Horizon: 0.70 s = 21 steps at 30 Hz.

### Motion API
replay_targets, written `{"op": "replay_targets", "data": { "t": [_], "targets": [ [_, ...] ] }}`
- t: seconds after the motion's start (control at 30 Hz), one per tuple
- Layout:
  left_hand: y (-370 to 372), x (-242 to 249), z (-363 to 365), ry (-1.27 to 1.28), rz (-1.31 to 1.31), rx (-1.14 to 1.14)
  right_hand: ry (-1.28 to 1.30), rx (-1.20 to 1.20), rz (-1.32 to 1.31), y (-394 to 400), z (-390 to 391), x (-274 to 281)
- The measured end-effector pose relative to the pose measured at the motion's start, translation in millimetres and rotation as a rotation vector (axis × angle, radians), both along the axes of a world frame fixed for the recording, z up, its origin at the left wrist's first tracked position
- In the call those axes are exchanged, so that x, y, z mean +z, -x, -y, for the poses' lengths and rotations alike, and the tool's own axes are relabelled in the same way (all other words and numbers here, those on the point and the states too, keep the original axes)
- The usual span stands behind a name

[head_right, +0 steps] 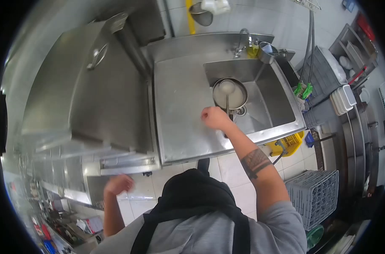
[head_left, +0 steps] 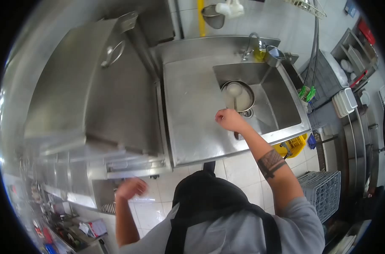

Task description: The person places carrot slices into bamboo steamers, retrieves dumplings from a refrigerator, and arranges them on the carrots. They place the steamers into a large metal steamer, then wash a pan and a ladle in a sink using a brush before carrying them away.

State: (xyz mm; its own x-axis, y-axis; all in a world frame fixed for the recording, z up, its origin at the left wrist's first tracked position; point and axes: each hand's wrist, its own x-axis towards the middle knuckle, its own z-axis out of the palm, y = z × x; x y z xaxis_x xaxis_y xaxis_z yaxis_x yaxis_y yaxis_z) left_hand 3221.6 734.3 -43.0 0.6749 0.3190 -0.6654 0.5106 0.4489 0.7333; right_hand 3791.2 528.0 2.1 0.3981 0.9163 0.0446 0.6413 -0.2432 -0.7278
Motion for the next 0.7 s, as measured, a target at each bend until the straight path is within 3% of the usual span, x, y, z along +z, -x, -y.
{"op": "replay_targets", "data": {
  "t": [0.03, 0.07, 0.1, 0.13, 0.17, 0.3, 0.37, 0.43, 0.5, 0.53, 0.57, 0.63, 0.7],
  "targets": [
    [-69, 55, 33, -0.059, -0.040, -0.375, 0.179, -0.101, 0.091, -33, -8, -8],
    [-110, 48, 47, 0.022, -0.131, -0.513, 0.360, -0.196, 0.181, -63, -14, -18],
    [-151, 41, 65, -0.191, -0.157, -0.730, 0.359, -0.204, 0.176, -93, -17, -33],
    [-210, 60, 85, -0.595, -0.242, -1.044, 0.372, -0.276, 0.281, -127, -18, -47],
    [-258, 74, 97, -0.646, -0.189, -1.013, 0.382, -0.346, 0.389, -160, -22, -52],
    [-398, 98, 130, -0.955, 0.039, -0.793, 0.407, -0.458, 0.414, -276, -38, -37],
    [-442, 101, 130, -1.007, 0.032, -0.825, 0.351, -0.460, 0.697, -346, -54, -41],
    [-481, 102, 140, -1.046, 0.014, -0.832, 0.326, -0.433, 0.728, -400, -73, -33],
    [-507, 98, 156, -1.051, -0.204, -0.877, 0.073, -0.541, 0.341, -444, -81, -15],
    [-517, 93, 166, -1.054, -0.224, -0.874, 0.199, -0.330, 0.843, -476, -94, -30],
    [-535, 87, 175, -1.053, -0.237, -0.836, 0.180, -0.297, 0.853, -504, -105, -44],
    [-570, 101, 195, -0.774, -0.383, -0.971, 0.552, -0.104, 0.726, -499, -101, -35],
    [-608, 85, 206, -0.704, -0.357, -0.941, 0.548, -0.156, 0.793, -499, -94, -81]
  ]
}}
